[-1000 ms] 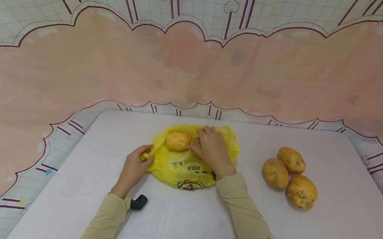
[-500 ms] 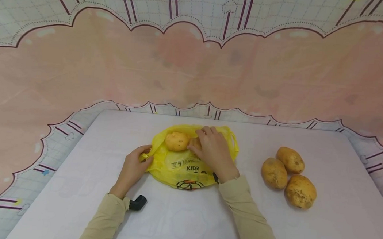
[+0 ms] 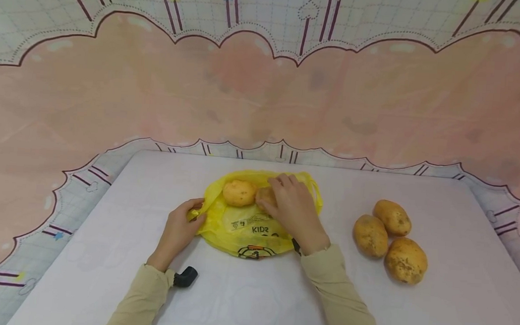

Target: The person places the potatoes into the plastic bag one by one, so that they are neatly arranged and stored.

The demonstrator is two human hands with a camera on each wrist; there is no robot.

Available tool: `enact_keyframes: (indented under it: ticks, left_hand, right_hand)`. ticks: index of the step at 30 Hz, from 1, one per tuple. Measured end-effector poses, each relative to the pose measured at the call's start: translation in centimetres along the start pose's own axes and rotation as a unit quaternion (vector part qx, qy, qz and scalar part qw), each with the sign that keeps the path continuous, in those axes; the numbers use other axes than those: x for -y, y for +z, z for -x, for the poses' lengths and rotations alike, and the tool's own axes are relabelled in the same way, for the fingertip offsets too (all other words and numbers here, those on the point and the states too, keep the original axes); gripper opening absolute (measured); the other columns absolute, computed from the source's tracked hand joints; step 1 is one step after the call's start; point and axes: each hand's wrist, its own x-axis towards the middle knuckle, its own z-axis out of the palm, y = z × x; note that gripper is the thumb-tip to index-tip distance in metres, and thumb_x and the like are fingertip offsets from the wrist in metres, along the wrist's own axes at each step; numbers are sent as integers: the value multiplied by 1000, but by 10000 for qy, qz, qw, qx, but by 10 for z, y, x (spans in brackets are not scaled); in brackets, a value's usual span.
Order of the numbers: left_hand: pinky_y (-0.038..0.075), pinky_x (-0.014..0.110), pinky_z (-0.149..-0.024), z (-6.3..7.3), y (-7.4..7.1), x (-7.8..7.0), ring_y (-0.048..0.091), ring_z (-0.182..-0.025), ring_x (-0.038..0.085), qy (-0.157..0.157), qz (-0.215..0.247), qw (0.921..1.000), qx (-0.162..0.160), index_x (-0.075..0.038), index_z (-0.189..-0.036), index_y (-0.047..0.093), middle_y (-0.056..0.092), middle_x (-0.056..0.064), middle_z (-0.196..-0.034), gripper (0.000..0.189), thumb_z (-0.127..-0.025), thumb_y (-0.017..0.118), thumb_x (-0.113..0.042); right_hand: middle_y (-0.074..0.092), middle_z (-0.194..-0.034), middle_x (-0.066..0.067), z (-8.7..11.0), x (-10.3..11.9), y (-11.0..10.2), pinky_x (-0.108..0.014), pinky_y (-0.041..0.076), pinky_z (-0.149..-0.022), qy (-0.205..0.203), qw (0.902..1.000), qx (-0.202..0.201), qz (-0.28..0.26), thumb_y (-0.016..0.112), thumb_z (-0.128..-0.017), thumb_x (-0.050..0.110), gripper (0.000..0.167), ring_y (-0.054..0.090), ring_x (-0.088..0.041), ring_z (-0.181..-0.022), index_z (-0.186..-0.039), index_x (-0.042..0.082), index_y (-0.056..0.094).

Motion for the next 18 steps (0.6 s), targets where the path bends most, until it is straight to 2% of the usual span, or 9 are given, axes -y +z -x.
enact_keyframes:
  ticks: [4, 11, 18]
  left_hand:
    - [47, 46, -102, 0, -1, 0, 59, -117, 33, 13, 14, 10000, -9, -1, -132, 60, 66, 18, -121, 43, -90, 69, -8]
    - [47, 46, -103, 0, -1, 0, 58, -117, 33, -21, 33, 10000, 48, -2, -133, 59, 65, 17, -122, 44, -91, 68, -9]
    - [47, 46, -102, 0, -1, -1, 59, -117, 33, 36, 7, 10000, -22, -1, -132, 60, 66, 18, -121, 43, -90, 69, -8]
  right_hand:
    - [66, -118, -15, 3, -1, -3, -48, 51, -93, 85, 9999, 78, 29, 72, -89, 42, 52, 59, -33, -109, -122, 2, 66]
    - [67, -116, -16, 9, -6, -8, -46, 53, -92, -9, 9998, -122, 181, 74, -88, 42, 53, 61, -33, -107, -120, 1, 66]
    - [67, -115, -16, 15, -9, -12, -47, 54, -91, -12, 9995, -98, 299, 75, -87, 42, 54, 61, -33, -107, -121, 1, 65]
